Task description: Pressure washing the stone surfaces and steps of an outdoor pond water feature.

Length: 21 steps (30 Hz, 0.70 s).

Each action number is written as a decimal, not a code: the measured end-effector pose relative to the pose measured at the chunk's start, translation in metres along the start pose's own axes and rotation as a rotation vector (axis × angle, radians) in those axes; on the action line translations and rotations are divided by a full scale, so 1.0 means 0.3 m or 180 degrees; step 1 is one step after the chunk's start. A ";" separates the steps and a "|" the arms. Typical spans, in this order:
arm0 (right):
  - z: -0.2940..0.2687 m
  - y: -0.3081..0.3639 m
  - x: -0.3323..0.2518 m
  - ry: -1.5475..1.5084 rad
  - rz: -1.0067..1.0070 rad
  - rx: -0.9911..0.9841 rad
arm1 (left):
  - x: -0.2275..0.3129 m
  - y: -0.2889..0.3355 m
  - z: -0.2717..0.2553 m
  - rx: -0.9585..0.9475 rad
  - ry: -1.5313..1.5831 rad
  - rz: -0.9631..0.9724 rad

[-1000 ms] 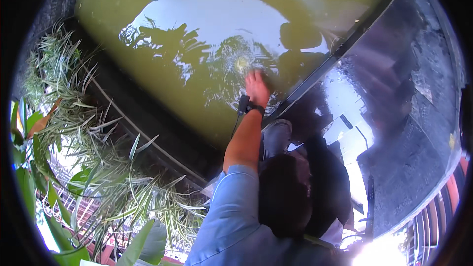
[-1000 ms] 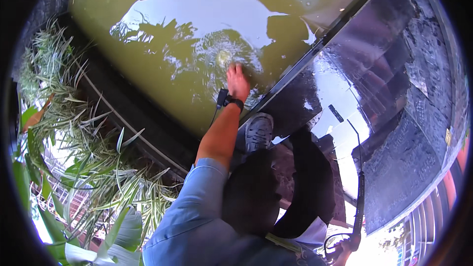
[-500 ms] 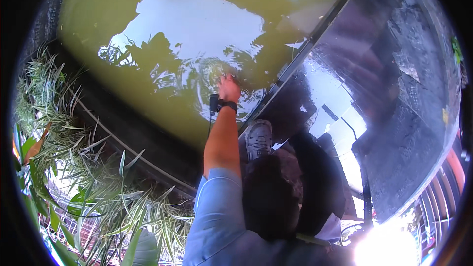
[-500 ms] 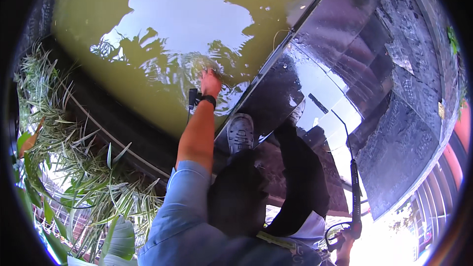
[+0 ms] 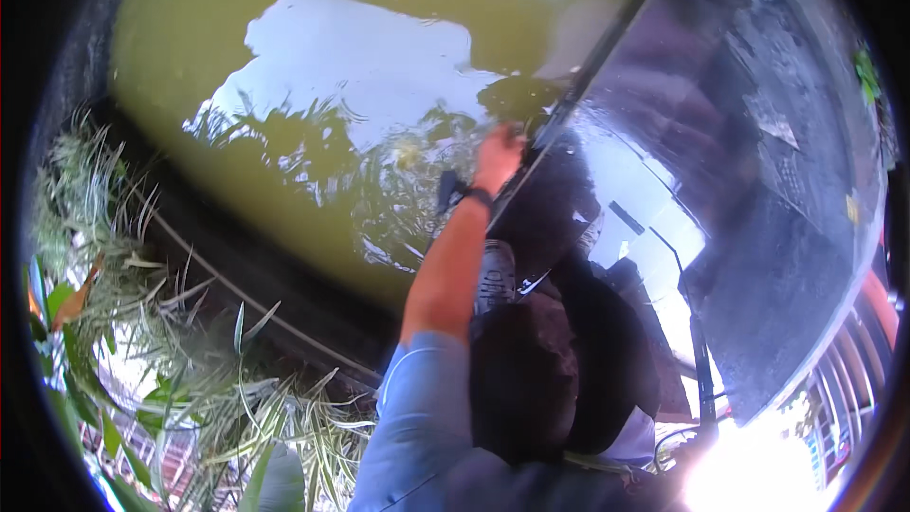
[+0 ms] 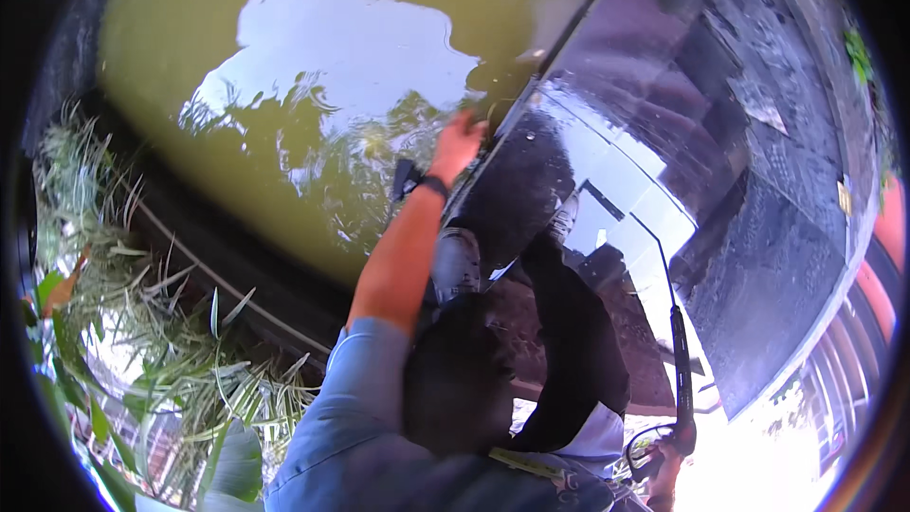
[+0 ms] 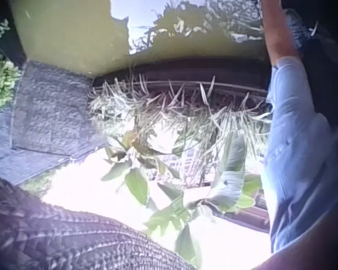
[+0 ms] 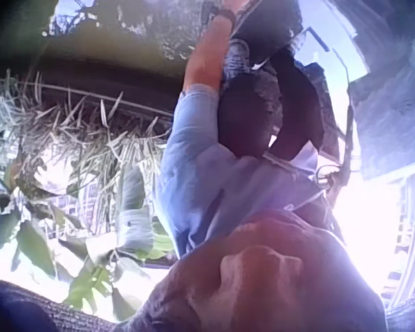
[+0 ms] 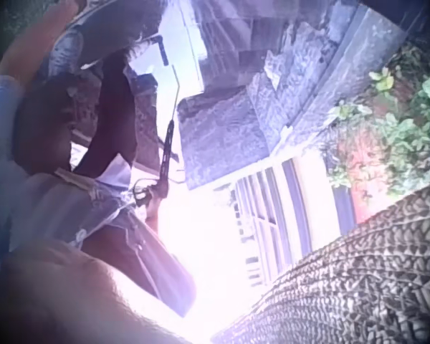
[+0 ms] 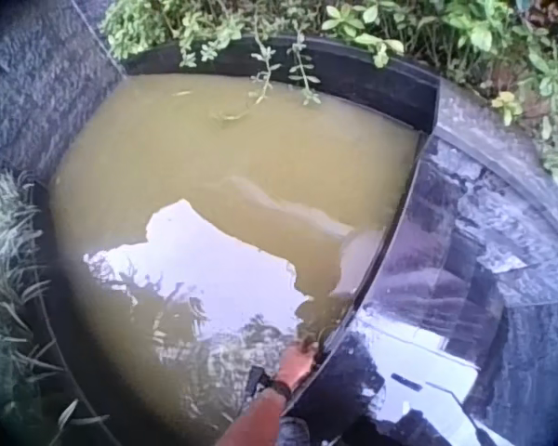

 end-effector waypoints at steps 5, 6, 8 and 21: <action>0.013 -0.074 -0.016 0.0091 0.0136 -0.0118 | 0.011 -0.091 0.098 -0.0463 0.0262 0.0079; -0.015 -0.074 -0.026 0.0083 0.0131 -0.0048 | 0.056 -0.075 0.122 -0.0325 0.0520 -0.0119; 0.001 -0.094 -0.027 0.0139 0.0164 -0.0088 | 0.049 -0.020 0.022 -0.0128 0.0629 0.0092; -0.031 -0.096 0.013 0.0283 0.0391 -0.0391 | -0.182 1.441 -0.972 0.0363 -0.1994 -0.1468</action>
Point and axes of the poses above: each hand's wrist, its own y-axis away from the middle knuckle, its own z-axis out of the palm, x = y × z, the point moved 7 cm from there along -y, towards the middle knuckle, and after that the axes turned 14 degrees about z, right-handed, at the moved point
